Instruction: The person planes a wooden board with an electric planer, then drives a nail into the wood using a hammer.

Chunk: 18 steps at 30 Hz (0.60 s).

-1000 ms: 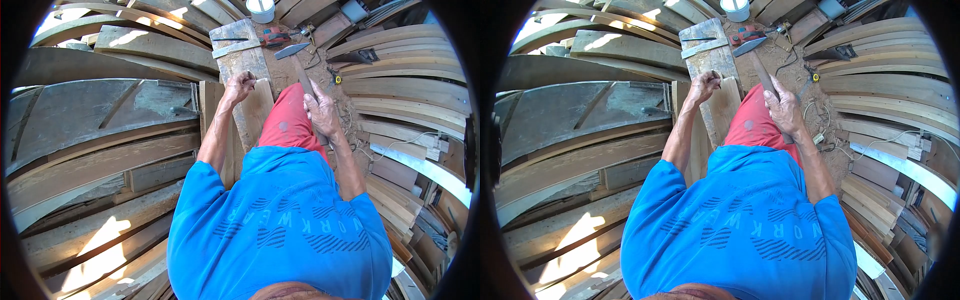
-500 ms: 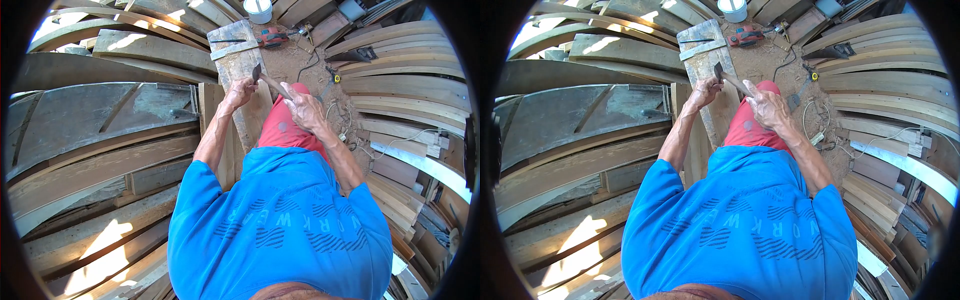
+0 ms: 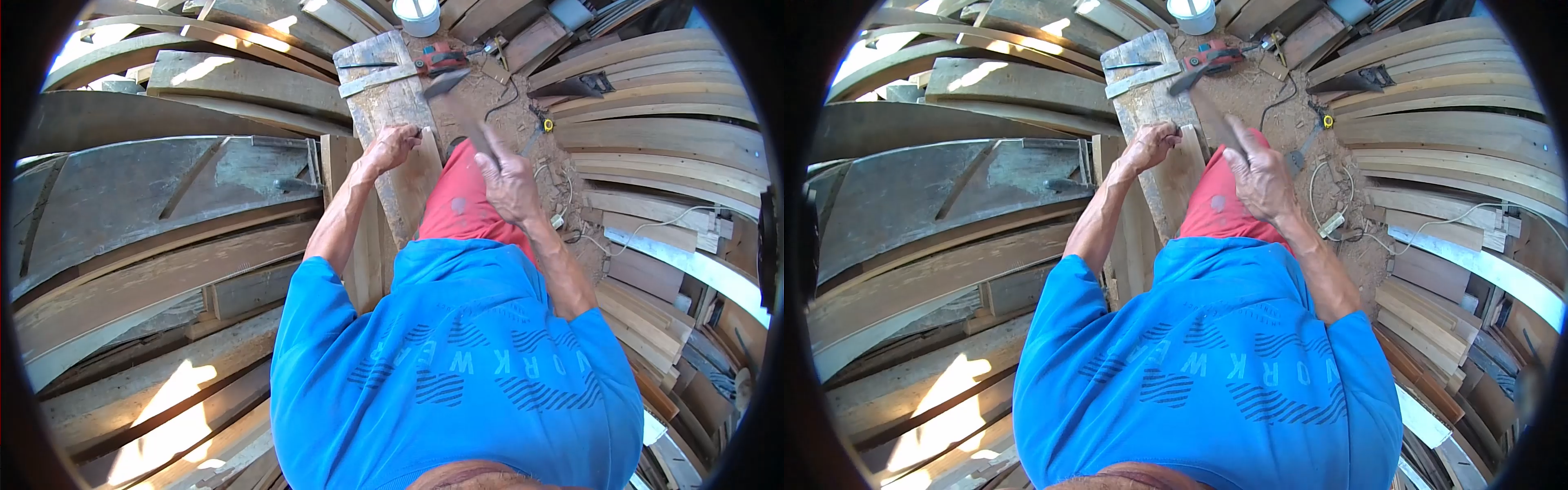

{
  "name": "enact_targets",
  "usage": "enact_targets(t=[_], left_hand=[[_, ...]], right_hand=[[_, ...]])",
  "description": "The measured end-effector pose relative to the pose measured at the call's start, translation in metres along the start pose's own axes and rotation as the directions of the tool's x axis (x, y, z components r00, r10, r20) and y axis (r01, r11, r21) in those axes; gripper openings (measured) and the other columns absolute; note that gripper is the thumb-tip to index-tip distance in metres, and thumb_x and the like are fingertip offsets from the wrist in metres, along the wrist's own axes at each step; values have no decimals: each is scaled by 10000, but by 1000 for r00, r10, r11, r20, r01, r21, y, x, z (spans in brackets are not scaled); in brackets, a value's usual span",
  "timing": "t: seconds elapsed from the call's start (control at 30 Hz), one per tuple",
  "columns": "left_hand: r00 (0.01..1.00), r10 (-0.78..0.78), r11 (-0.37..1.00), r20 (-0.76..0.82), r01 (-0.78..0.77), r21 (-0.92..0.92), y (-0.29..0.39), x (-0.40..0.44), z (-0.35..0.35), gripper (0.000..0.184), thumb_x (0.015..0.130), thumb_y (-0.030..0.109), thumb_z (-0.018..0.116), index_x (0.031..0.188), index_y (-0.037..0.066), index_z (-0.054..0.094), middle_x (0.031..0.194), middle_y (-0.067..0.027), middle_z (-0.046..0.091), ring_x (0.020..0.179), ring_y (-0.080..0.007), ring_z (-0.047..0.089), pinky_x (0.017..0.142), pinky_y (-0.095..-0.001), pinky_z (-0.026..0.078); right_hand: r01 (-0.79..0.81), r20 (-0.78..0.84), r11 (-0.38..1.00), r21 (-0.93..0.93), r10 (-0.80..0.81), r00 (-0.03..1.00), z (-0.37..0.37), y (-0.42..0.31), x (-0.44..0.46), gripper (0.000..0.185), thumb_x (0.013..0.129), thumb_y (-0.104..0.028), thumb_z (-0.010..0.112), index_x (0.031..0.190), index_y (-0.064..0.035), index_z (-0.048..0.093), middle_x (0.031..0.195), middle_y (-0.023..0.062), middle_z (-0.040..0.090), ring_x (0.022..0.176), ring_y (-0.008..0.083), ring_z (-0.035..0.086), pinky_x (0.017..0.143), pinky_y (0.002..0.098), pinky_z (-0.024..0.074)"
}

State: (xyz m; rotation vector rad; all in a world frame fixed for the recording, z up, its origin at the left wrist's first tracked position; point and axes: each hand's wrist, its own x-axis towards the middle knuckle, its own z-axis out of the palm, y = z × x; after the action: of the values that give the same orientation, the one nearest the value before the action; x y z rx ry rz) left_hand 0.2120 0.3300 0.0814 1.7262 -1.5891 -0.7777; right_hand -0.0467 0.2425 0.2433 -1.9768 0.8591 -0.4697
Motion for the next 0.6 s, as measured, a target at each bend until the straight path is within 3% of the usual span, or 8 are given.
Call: enact_targets(t=[0.13,0.17,0.27,0.3,0.4,0.43,0.53,0.6], left_hand=[[999,-2,1000,38,2,10,-7,5,0,85,936,98,670,938,14,683,812,-180,688,787,-361,708,727,-439,553],[998,-1,1000,61,0,12,-7,8,-3,93,940,101,654,941,12,679,850,-194,696,833,-380,706,754,-454,551],[993,-24,1000,112,22,17,2,14,-12,116,946,112,624,943,8,675,925,-219,713,926,-417,701,811,-482,548],[992,-52,999,116,50,17,7,9,-11,120,945,118,627,941,9,678,923,-217,714,926,-414,702,814,-480,549],[992,-43,998,122,37,47,4,7,-10,127,934,133,657,943,13,696,885,-204,712,889,-388,711,794,-464,553],[994,-16,999,104,11,44,3,8,-10,124,930,132,669,932,11,698,855,-196,708,849,-371,717,765,-456,554],[996,24,999,92,-28,44,4,17,-12,132,928,135,672,913,5,693,830,-197,702,815,-376,716,744,-456,553],[993,-8,997,120,-1,72,7,15,-13,133,928,132,668,905,3,686,832,-198,698,823,-386,711,746,-458,552]], right_hand=[[239,-250,970,-42,-241,938,30,32,3,501,1041,-287,617,1479,-60,530,936,302,705,839,457,722,695,471,557],[-18,158,941,-338,75,985,18,39,-1,500,1045,-278,597,1485,-55,514,937,299,706,838,463,718,706,499,557],[29,123,986,-162,-9,992,13,47,1,506,1049,-288,581,1496,-65,501,891,284,703,790,465,712,671,532,545],[-40,64,991,-129,49,997,7,19,-1,510,1046,-288,581,1502,-73,497,884,278,703,791,466,714,670,542,543],[-5,-141,999,34,10,990,31,27,-12,522,1037,-281,595,1506,-73,493,901,279,707,799,473,713,690,558,543],[-146,130,964,-223,177,976,23,29,-8,527,1034,-252,599,1509,-54,485,972,272,719,860,450,725,746,532,553],[78,139,985,-153,-56,989,18,49,3,518,1036,-246,598,1503,-47,495,1040,280,719,949,430,729,770,505,555],[-53,80,998,-13,54,995,13,47,-6,469,1054,-247,590,1467,-34,528,921,175,714,841,277,722,735,412,559]])
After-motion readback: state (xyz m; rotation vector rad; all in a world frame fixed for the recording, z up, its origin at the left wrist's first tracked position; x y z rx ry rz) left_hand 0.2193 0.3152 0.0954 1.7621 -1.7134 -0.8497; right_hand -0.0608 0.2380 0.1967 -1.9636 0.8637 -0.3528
